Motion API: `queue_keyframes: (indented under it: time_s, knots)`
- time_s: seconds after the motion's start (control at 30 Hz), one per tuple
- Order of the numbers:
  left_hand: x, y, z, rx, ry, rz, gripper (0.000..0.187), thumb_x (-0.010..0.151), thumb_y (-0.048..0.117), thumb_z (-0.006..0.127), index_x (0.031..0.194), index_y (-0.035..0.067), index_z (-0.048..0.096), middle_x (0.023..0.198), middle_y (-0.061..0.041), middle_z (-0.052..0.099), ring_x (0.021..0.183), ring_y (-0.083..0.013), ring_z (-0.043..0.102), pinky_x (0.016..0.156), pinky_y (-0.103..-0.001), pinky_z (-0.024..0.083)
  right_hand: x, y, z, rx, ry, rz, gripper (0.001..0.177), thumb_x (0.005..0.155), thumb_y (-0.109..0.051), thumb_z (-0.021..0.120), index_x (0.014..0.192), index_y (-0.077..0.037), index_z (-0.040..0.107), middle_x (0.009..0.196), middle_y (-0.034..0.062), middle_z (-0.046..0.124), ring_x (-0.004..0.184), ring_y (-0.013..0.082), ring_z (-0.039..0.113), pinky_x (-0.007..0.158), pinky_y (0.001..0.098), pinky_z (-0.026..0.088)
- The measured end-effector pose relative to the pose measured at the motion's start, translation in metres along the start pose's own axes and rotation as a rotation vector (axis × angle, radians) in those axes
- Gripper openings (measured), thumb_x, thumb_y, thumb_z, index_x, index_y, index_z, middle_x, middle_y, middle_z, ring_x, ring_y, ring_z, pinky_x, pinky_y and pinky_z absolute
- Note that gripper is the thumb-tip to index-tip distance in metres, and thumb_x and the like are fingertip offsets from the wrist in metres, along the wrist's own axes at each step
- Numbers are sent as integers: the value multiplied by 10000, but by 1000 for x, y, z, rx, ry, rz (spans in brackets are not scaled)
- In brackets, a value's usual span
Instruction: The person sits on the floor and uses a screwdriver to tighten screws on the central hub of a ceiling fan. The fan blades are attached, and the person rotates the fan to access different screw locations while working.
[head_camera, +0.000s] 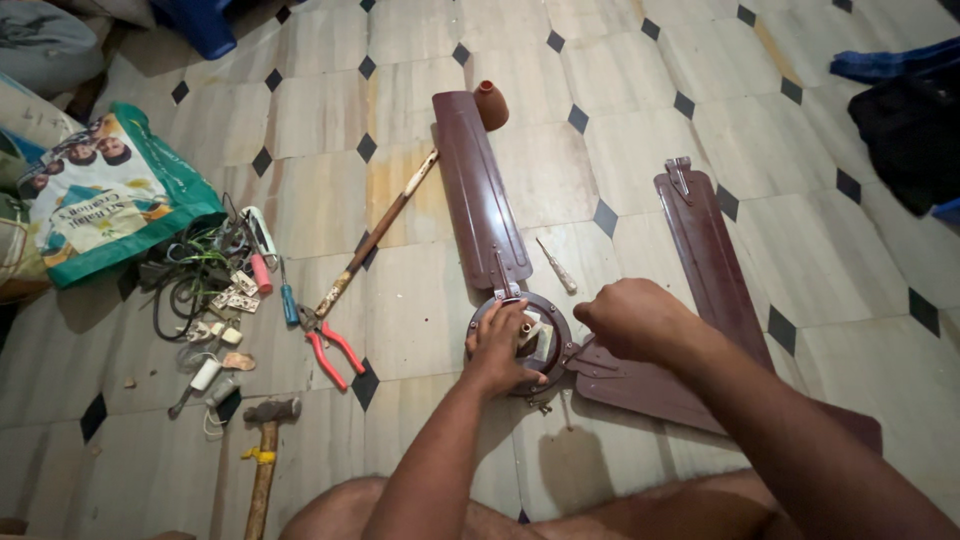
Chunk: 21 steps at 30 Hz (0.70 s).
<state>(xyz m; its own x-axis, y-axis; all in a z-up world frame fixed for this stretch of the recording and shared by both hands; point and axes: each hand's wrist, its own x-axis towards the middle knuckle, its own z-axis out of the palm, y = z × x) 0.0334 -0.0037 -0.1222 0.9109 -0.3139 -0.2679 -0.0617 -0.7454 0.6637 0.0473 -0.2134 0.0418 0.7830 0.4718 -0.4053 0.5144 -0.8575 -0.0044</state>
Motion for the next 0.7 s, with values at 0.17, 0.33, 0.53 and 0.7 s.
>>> queue_keyframes:
  time_s: [0.17, 0.33, 0.53, 0.7]
  knots:
    - [1, -3, 3, 37, 16, 27, 1205, 486, 314, 1033, 1507, 243, 396, 1659, 53, 294, 1590, -252, 100, 1235, -566, 158, -6, -18, 17, 62, 75, 148, 105, 833, -140, 697, 929, -118, 733, 838, 158, 734, 847, 361, 730, 749, 495, 597]
    - [3, -4, 7, 77, 10, 6, 1151, 500, 335, 1029, 1472, 239, 420, 1681, 51, 274, 1589, -262, 92, 1229, -579, 168, -13, -25, 36, 196, 150, 466, 104, 864, -143, 669, 890, -86, 752, 867, 174, 739, 844, 362, 743, 771, 480, 604]
    - [4, -11, 15, 56, 59, 20, 1322, 491, 357, 1033, 1573, 247, 281, 1625, 16, 333, 1574, -288, 98, 1214, -601, 170, -27, 1, 38, 515, 356, 248, 238, 771, -159, 728, 962, -24, 686, 973, 205, 687, 817, 355, 679, 733, 461, 559]
    - [8, -18, 20, 29, 62, 4, 1345, 481, 365, 1031, 1584, 250, 270, 1630, -2, 344, 1574, -293, 108, 1213, -611, 176, -22, 7, 46, 1014, 102, 118, 248, 893, -288, 662, 917, -53, 736, 882, 122, 763, 757, 215, 653, 690, 344, 526]
